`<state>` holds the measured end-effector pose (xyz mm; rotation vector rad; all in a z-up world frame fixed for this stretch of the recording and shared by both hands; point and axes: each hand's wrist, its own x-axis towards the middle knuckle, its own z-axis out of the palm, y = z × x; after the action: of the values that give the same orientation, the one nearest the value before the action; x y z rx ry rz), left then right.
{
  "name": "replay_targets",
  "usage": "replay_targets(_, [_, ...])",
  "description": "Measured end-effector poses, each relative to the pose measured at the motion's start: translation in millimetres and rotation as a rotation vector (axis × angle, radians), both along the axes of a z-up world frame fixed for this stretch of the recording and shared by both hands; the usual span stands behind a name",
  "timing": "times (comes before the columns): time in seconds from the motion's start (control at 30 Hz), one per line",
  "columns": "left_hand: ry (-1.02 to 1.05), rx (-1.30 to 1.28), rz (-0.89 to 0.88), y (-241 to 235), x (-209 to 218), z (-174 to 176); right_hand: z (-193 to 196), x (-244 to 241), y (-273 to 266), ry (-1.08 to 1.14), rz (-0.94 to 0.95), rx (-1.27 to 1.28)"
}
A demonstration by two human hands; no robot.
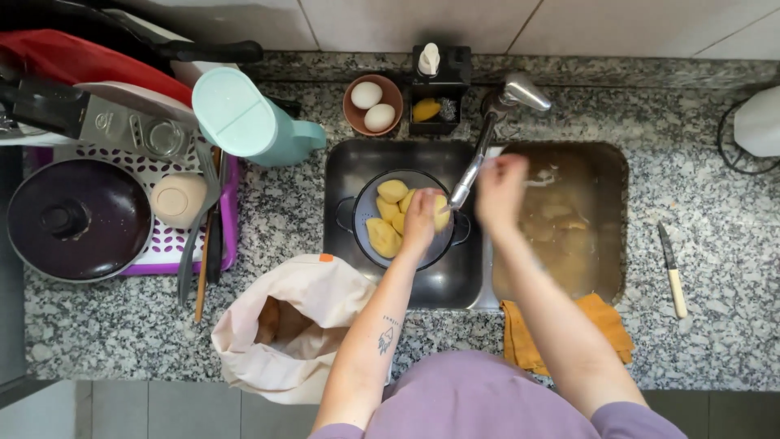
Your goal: The person washes peeled potatoes in a colander under running water, then uses a knife to cut them into smaller pieces on a cutting board. The cut pieces are transferred into a bowl.
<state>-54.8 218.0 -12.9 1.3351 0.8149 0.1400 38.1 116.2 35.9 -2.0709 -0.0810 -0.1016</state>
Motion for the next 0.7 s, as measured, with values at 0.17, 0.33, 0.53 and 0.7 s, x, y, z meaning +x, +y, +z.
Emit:
replay_targets(0.17, [-0.166,-0.099,0.172,5,-15,37,-29,-40,57,0.457,0.225,-0.116])
replay_targets(0.33, [0.093,0.195,0.014,31,-34,-6,-88,-50,69,0.466,0.381,-0.28])
replay_targets(0.53, [0.384,0.725,-0.346,39,-54,-35,-88,-41,50,-0.338,0.569,-0.423])
replay_targets(0.7, [0.354,0.979,-0.649,38,-64,-44,-124,-45,42,-0.08,0.673,-0.591])
